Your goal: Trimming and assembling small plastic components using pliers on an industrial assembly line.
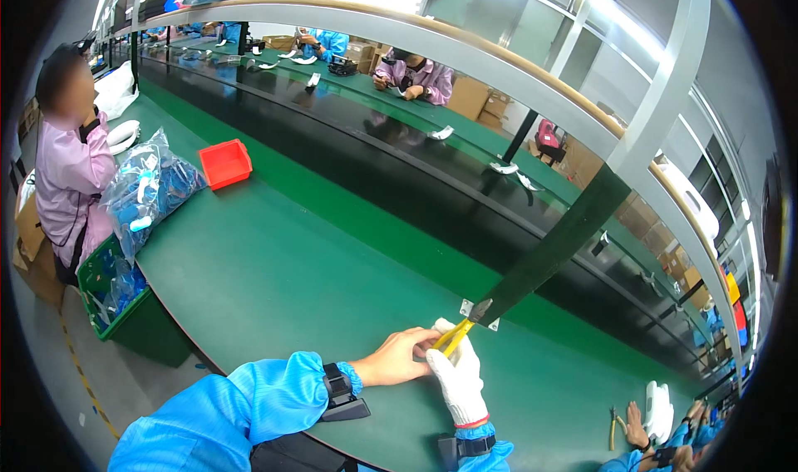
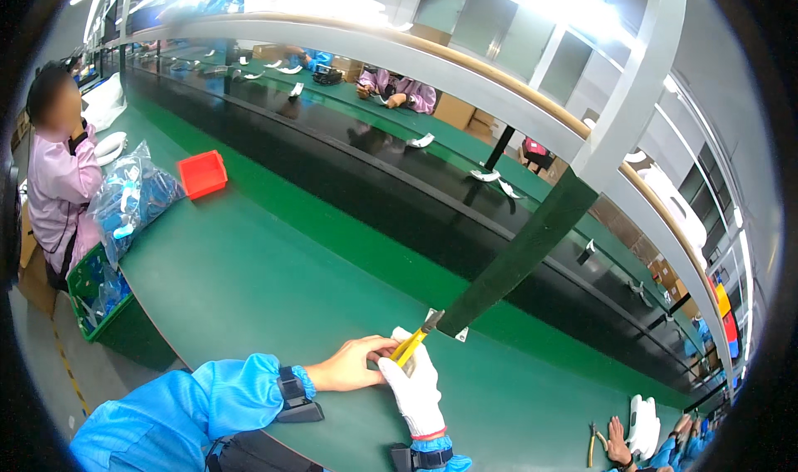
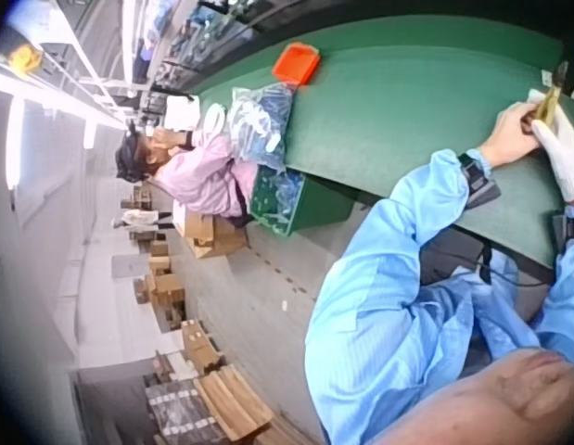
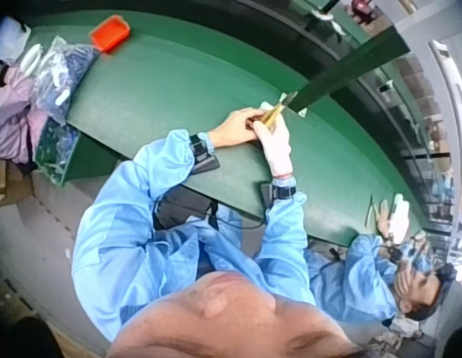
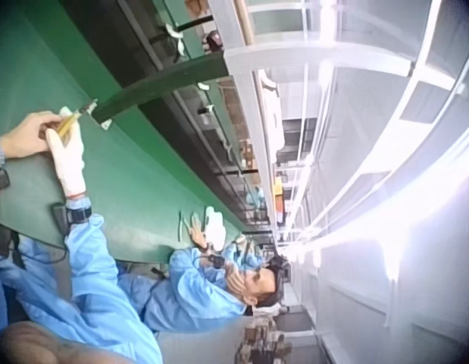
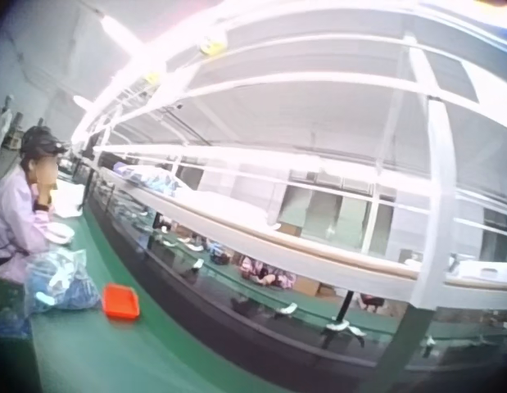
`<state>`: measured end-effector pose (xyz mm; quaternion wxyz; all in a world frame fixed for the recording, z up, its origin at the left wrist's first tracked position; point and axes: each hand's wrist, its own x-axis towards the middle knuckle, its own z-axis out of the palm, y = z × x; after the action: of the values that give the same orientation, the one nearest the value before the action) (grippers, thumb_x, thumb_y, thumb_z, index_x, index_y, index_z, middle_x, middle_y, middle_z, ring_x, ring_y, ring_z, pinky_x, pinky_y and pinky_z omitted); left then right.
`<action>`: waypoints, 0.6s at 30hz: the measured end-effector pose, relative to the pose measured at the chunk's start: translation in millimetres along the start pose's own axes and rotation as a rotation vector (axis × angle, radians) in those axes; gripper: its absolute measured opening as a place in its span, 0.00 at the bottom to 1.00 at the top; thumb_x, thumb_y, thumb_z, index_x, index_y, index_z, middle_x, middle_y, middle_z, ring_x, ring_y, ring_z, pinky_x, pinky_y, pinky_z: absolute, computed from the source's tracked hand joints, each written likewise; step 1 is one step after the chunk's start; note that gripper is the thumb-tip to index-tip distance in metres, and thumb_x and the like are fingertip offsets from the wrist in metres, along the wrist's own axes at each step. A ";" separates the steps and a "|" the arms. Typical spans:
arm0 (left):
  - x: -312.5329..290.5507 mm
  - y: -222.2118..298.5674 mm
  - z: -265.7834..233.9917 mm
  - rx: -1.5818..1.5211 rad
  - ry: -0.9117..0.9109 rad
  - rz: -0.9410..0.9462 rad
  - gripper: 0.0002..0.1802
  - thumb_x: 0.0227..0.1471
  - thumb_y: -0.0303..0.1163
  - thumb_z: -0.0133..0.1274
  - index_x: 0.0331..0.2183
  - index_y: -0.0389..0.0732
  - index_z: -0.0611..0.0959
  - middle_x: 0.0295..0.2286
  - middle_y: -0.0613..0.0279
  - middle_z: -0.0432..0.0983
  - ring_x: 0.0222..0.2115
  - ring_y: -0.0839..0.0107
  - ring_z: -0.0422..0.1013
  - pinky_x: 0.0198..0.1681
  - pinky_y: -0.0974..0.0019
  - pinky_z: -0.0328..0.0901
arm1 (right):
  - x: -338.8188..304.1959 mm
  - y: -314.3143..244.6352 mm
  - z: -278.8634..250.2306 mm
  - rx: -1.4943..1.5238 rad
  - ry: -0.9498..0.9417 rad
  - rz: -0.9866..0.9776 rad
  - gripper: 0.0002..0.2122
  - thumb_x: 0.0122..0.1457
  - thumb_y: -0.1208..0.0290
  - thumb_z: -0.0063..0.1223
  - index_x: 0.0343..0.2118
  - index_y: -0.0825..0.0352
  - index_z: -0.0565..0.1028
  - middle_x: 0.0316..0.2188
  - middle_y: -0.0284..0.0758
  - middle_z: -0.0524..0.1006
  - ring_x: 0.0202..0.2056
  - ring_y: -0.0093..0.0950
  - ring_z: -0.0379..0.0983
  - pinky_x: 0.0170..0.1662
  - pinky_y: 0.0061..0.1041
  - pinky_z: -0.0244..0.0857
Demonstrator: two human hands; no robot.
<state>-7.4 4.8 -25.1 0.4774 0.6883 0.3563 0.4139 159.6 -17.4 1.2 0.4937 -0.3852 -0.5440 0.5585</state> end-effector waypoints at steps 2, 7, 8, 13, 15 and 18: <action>0.1 -0.4 0.0 -0.048 0.000 -0.043 0.36 0.48 0.31 0.66 0.57 0.33 0.72 0.48 0.52 0.75 0.48 0.65 0.73 0.53 0.62 0.70 | 2.0 2.3 0.6 -0.028 0.015 0.013 0.30 0.58 0.77 0.61 0.62 0.75 0.61 0.55 0.42 0.69 0.55 0.32 0.69 0.60 0.32 0.64; -0.2 -4.4 0.9 -0.068 0.010 -0.041 0.37 0.48 0.35 0.66 0.57 0.34 0.71 0.47 0.52 0.76 0.47 0.64 0.73 0.51 0.62 0.69 | 2.9 3.6 1.0 -0.034 0.030 0.013 0.32 0.58 0.74 0.62 0.62 0.76 0.60 0.56 0.44 0.68 0.56 0.34 0.68 0.61 0.34 0.64; 0.2 -4.9 0.3 -0.068 0.011 -0.038 0.37 0.48 0.35 0.66 0.57 0.34 0.70 0.47 0.52 0.76 0.48 0.64 0.73 0.51 0.62 0.69 | 3.7 3.1 1.2 -0.035 0.020 0.009 0.32 0.58 0.74 0.62 0.62 0.76 0.60 0.56 0.44 0.68 0.56 0.34 0.68 0.61 0.34 0.64; -0.3 -2.6 -0.9 -0.064 -0.010 -0.057 0.37 0.50 0.32 0.65 0.59 0.35 0.70 0.49 0.53 0.75 0.49 0.66 0.73 0.53 0.62 0.69 | 2.4 2.1 2.5 -0.028 0.048 0.009 0.32 0.57 0.75 0.62 0.62 0.76 0.60 0.55 0.45 0.68 0.55 0.35 0.69 0.59 0.33 0.65; 0.0 -1.1 -0.9 -0.063 -0.020 -0.070 0.37 0.50 0.33 0.66 0.59 0.35 0.70 0.49 0.54 0.75 0.49 0.66 0.73 0.53 0.62 0.69 | 2.0 3.1 0.5 -0.028 0.049 0.016 0.32 0.57 0.76 0.61 0.62 0.76 0.59 0.55 0.45 0.68 0.56 0.35 0.68 0.59 0.33 0.66; -0.9 0.6 -0.7 -0.090 -0.025 -0.074 0.37 0.50 0.33 0.66 0.58 0.36 0.70 0.49 0.54 0.75 0.49 0.67 0.73 0.53 0.63 0.69 | 1.8 6.4 -1.2 0.045 0.035 0.028 0.32 0.57 0.76 0.61 0.62 0.77 0.59 0.55 0.45 0.68 0.56 0.35 0.69 0.59 0.33 0.66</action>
<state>-8.3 4.0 -24.6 0.5272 0.6576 0.3568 0.4030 159.5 -14.9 -5.1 0.5039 -0.3912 -0.5173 0.5705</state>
